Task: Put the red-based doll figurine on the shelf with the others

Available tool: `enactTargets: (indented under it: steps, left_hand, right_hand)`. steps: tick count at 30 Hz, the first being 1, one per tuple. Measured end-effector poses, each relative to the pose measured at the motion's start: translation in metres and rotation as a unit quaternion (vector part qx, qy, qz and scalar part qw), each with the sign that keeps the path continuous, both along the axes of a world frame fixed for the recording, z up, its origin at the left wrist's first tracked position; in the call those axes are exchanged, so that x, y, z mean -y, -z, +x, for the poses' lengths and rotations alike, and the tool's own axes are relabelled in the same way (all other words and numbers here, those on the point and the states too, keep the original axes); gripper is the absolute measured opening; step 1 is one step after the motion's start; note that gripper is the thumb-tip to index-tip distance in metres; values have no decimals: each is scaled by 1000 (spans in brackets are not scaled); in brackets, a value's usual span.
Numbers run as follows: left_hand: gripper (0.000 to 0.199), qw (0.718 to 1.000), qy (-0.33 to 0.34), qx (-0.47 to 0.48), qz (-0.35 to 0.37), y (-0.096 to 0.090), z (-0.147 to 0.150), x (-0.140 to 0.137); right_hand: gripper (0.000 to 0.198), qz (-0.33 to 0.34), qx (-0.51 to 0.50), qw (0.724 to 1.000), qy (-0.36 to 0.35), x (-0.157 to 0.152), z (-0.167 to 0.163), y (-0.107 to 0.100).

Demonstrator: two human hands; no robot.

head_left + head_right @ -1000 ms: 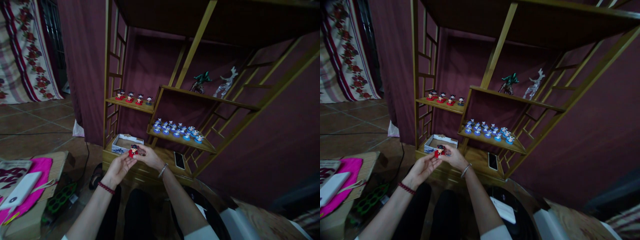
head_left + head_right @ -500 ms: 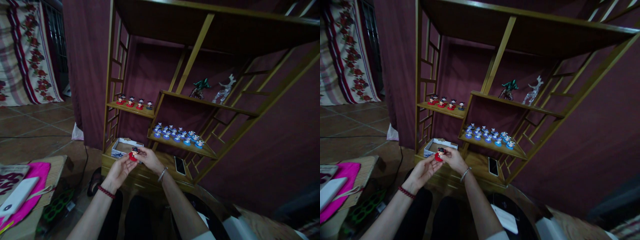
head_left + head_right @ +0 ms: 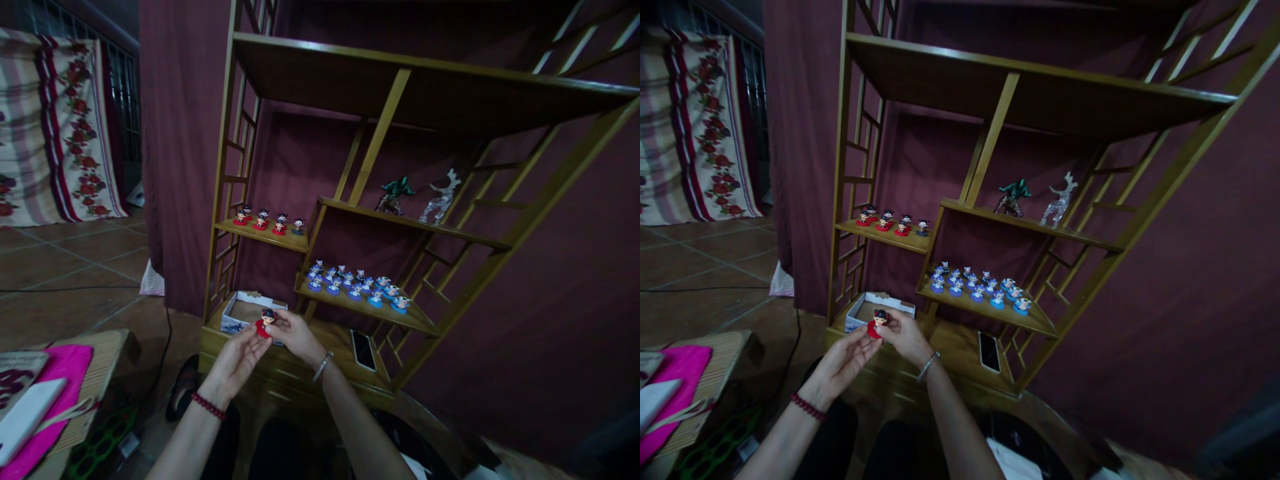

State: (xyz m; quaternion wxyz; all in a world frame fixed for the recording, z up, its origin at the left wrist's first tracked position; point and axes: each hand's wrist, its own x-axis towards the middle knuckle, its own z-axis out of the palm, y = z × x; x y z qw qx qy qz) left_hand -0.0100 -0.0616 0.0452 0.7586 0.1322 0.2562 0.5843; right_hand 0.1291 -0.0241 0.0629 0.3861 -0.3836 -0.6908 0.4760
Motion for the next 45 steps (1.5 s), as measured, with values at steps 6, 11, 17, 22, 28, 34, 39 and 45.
enactTargets:
  steps: [6, 11, 17, 22, 28, 34, 39, 45]
  left_hand:
    - [14, 1000, -5, -1, 4, -7, -3, -10]
    - [16, 1000, -8, -21, 2, -11, -5, -18]
    - [17, 997, -29, -62, 30, -20, -4, -32]
    - [15, 993, -77, -88, 35, -37, 0, -42]
    - [14, 979, -138, -128, 82, -55, 7, -50]
    - [16, 954, -155, -214, 141, -67, 10, -62]
    - [28, 954, -162, -201, 152, -74, 11, -75]
    - [35, 955, -137, -206, 161, -82, 9, -90]
  right_hand:
    - [42, 12, -26, 999, -26, -4, -7, -3]
    - [38, 27, -20, 999, -11, -10, -13, -2]
    - [33, 44, -18, 999, 25, -18, -18, -10]
    - [38, 66, -17, 996, 56, -27, -16, -25]
    - [50, 93, -20, 989, 117, -46, -14, -35]
    - [46, 130, -35, 981, 138, -62, -13, -45]
    - [41, 149, -35, 976, 152, -69, -14, -59]
    - [40, 159, -47, 970, 179, -82, -15, -70]
